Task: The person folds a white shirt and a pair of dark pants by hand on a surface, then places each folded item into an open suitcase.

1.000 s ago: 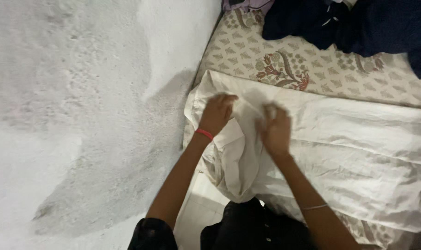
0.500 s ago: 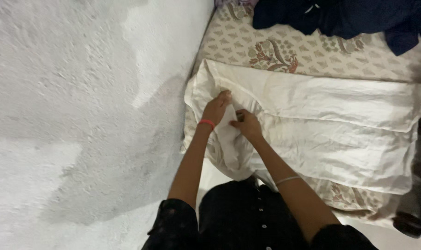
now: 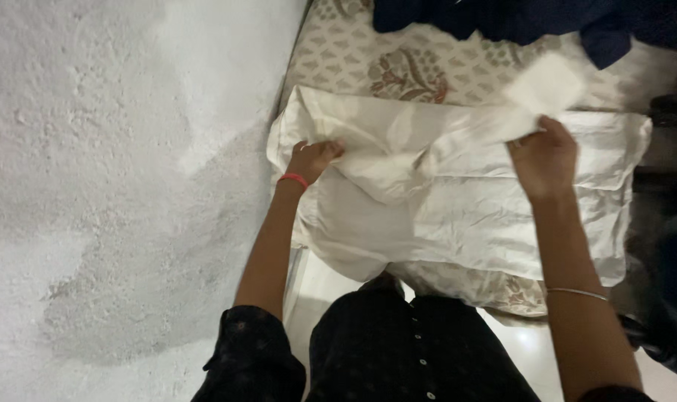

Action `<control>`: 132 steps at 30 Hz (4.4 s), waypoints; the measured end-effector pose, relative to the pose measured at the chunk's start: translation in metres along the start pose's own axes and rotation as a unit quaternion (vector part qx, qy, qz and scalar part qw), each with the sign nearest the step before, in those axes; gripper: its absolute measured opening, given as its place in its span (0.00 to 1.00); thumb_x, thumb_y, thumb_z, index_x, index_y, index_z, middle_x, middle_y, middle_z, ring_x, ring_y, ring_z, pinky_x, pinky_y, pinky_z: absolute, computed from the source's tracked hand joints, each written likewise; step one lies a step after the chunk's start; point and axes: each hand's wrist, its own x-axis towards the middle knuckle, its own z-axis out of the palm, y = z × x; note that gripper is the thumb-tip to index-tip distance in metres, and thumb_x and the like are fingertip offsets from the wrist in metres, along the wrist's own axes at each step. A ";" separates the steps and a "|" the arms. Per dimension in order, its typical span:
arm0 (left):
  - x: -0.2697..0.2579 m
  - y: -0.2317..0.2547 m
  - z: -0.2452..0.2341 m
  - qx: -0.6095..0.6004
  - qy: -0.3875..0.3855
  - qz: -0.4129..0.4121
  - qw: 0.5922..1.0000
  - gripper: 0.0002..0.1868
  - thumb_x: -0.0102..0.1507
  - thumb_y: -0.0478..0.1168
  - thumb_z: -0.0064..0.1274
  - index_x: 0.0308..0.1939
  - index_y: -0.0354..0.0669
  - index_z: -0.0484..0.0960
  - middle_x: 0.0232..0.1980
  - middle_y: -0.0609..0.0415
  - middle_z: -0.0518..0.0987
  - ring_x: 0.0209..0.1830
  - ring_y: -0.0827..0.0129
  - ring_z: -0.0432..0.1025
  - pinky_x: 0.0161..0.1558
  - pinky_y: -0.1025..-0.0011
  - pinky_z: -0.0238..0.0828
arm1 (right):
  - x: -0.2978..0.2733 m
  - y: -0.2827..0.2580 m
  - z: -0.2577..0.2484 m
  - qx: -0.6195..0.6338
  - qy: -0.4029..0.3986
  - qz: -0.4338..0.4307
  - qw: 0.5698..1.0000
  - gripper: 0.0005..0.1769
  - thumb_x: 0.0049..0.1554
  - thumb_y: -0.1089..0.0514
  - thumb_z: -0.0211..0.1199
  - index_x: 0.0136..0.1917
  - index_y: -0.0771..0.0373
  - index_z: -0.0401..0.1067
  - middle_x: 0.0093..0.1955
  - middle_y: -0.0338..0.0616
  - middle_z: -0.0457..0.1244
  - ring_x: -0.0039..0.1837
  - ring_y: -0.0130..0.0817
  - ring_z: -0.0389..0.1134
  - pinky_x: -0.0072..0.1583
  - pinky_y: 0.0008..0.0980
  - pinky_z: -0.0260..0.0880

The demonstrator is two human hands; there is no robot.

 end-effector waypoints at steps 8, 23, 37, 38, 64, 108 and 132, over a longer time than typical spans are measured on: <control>0.031 0.030 -0.004 0.160 0.051 0.064 0.984 0.11 0.70 0.48 0.51 0.44 0.52 0.86 0.42 0.57 0.86 0.46 0.65 0.77 0.74 0.55 0.48 | -0.020 -0.039 -0.075 0.124 -0.037 -0.075 0.989 0.08 0.66 0.60 0.55 0.55 0.64 0.73 0.63 0.46 0.66 0.71 0.40 0.62 0.79 0.41 0.57; 0.078 0.078 0.079 0.316 0.299 0.142 0.889 0.16 0.66 0.41 0.51 0.57 0.44 0.81 0.60 0.51 0.78 0.67 0.59 0.66 0.76 0.52 0.48 | -0.014 -0.095 -0.168 -0.568 0.137 -0.069 0.809 0.47 0.51 0.74 0.66 0.81 0.61 0.56 0.77 0.54 0.53 0.73 0.42 0.55 0.67 0.36 0.63; 0.082 0.034 0.001 0.227 0.215 0.189 0.931 0.17 0.67 0.53 0.60 0.44 0.43 0.84 0.47 0.56 0.80 0.58 0.59 0.68 0.73 0.47 0.43 | 0.023 -0.053 -0.114 -0.840 0.131 -0.310 0.424 0.35 0.60 0.66 0.70 0.79 0.66 0.65 0.78 0.60 0.54 0.78 0.57 0.54 0.75 0.53 0.57; 0.085 0.027 -0.001 0.209 0.196 0.178 0.941 0.17 0.67 0.53 0.60 0.45 0.43 0.84 0.47 0.59 0.80 0.58 0.60 0.68 0.72 0.46 0.42 | 0.024 -0.028 -0.098 -0.834 0.093 -0.299 0.455 0.32 0.63 0.64 0.71 0.79 0.64 0.65 0.79 0.59 0.52 0.80 0.57 0.51 0.77 0.53 0.55; -0.071 0.114 0.218 0.108 0.085 0.278 0.951 0.31 0.68 0.52 0.54 0.72 0.47 0.70 0.77 0.51 0.63 0.81 0.54 0.52 0.77 0.49 0.49 | -0.152 0.020 -0.128 -0.892 0.049 -0.139 0.428 0.37 0.62 0.46 0.62 0.81 0.52 0.57 0.84 0.49 0.49 0.85 0.51 0.47 0.79 0.56 0.49; -0.023 0.147 0.128 0.090 0.192 -0.086 0.973 0.15 0.58 0.36 0.49 0.46 0.48 0.86 0.45 0.45 0.83 0.45 0.47 0.77 0.47 0.54 0.73 | -0.059 -0.172 -0.165 -0.868 -0.053 -0.137 0.474 0.13 0.60 0.68 0.56 0.57 0.63 0.76 0.55 0.58 0.66 0.54 0.58 0.69 0.56 0.50 0.71; -0.029 0.175 0.240 0.245 0.072 0.252 0.933 0.40 0.68 0.62 0.45 0.81 0.62 0.54 0.85 0.57 0.50 0.85 0.56 0.43 0.78 0.44 0.41 | -0.118 -0.118 -0.192 -0.803 0.231 -0.264 0.482 0.08 0.65 0.66 0.67 0.57 0.67 0.74 0.53 0.57 0.64 0.55 0.56 0.66 0.56 0.49 0.67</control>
